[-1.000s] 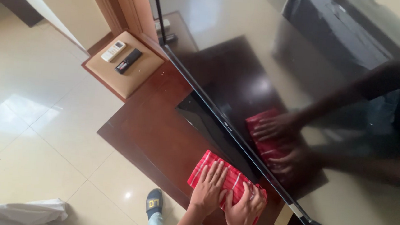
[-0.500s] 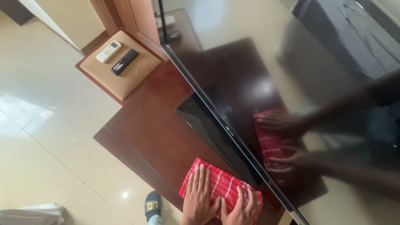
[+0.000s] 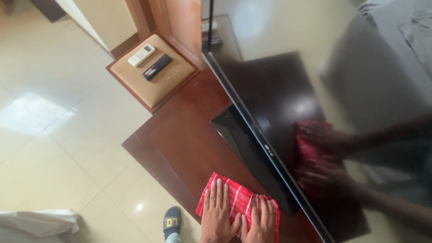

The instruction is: The person cleans a television screen and a bedside table using a red and white checkered cloth. They first move a remote control and a black device from the TV stand to a nearby stool, then wipe the TV screen and the stand. Finally, they move to the bedside table and wipe its surface.

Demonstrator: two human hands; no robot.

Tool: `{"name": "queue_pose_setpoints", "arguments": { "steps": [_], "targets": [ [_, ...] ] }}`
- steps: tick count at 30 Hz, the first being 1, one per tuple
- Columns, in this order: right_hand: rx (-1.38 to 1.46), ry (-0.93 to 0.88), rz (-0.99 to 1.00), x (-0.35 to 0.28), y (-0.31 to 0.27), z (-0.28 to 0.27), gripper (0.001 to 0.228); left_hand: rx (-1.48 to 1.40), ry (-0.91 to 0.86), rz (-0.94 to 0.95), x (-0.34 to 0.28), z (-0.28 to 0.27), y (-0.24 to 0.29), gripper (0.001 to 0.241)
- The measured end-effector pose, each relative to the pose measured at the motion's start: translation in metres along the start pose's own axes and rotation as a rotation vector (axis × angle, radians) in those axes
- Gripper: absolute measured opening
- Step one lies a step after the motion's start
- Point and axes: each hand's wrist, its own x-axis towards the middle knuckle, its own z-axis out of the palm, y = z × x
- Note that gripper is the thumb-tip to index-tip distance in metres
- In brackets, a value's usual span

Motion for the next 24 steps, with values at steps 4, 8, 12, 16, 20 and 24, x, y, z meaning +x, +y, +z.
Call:
{"name": "queue_pose_setpoints", "arguments": {
  "steps": [4,8,12,16,20,24],
  "targets": [
    [0.01,0.008,-0.005,0.006,-0.001,0.01,0.062,0.006,0.047,0.023,0.002,0.008,-0.012,0.093],
    [0.041,-0.009,-0.039,0.003,0.003,0.02,0.051,0.016,0.0,0.028,0.002,0.01,-0.013,0.091],
    [0.011,0.038,0.004,-0.004,0.006,0.027,0.047,0.028,-0.002,0.022,0.003,0.013,-0.01,0.093],
    [0.004,0.025,0.087,-0.011,0.009,0.021,0.049,0.078,-0.002,0.058,0.004,0.031,0.0,0.091],
    [0.015,0.271,0.096,-0.009,0.011,0.016,0.043,0.026,-0.038,0.122,0.01,0.045,0.014,0.09],
    [-0.14,0.432,0.185,-0.008,0.025,0.022,0.036,-0.025,-0.091,0.142,0.017,0.055,0.029,0.089]
  ]
}}
